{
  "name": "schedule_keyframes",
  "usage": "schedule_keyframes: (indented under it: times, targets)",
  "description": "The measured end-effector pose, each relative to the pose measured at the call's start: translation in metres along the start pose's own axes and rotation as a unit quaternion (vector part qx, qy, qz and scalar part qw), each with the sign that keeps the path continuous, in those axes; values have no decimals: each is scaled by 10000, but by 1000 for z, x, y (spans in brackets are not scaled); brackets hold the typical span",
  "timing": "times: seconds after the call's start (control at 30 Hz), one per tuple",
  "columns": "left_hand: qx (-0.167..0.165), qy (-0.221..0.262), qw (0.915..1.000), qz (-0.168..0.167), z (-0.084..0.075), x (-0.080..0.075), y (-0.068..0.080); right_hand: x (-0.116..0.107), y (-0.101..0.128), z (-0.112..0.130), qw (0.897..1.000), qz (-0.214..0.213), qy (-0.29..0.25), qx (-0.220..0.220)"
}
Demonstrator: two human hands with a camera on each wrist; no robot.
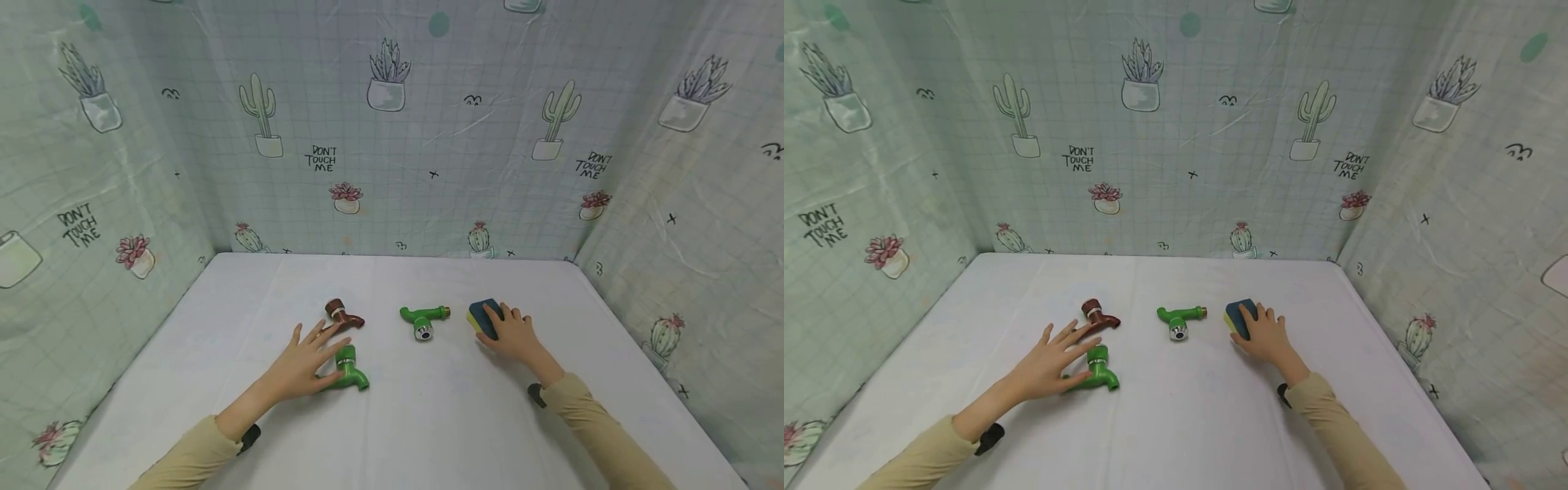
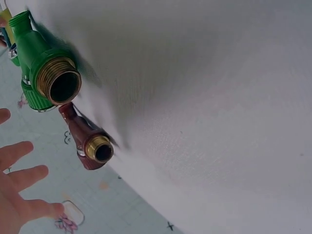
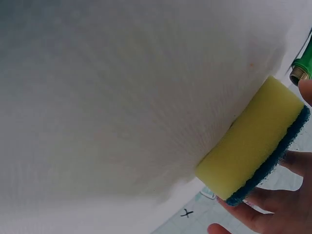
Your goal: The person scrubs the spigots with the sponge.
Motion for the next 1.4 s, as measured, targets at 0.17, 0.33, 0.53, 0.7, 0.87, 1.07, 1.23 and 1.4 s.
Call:
schedule_keyframes:
  times: [0.17, 0.33, 0.53, 0.7, 0.87, 1.07, 1.23, 1.4]
  targets:
    - [172, -114, 9998, -68, -2, 3, 0, 4, -2, -5, 9998, 141, -29, 137]
    - [338, -254, 9991, -99, -5, 7, 1, 4, -4, -5, 9998, 148, -65, 151]
    - [510, -304, 9981, -141, -7, 12, 0, 1, -2, -4, 9999, 43, -127, 89]
    - [528, -329, 9980, -146, -8, 12, 0, -4, 0, -4, 9999, -136, -101, 19]
    - [516, -371, 9980, -72, -8, 13, 0, -11, 3, -3, 9995, -301, -41, -49]
    - [539, -388, 9977, -117, -7, 15, 2, -19, 8, 1, 9990, -423, -52, -122]
    - [583, -499, 9970, -108, -8, 16, 2, -27, 16, 6, 9976, -641, -38, -257]
    - [556, -547, 9969, 40, -9, 19, 2, -35, 26, 12, 9957, -858, -29, -358]
Point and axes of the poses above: each hand's wrist, its own y-axis away from the middle knuckle, its own x-axis out of the palm, z = x × y, the point moved 6 cm from there along -y, towards the middle knuckle, and after that the axes turned 6 degrees about -x, right-handed, at the moved point
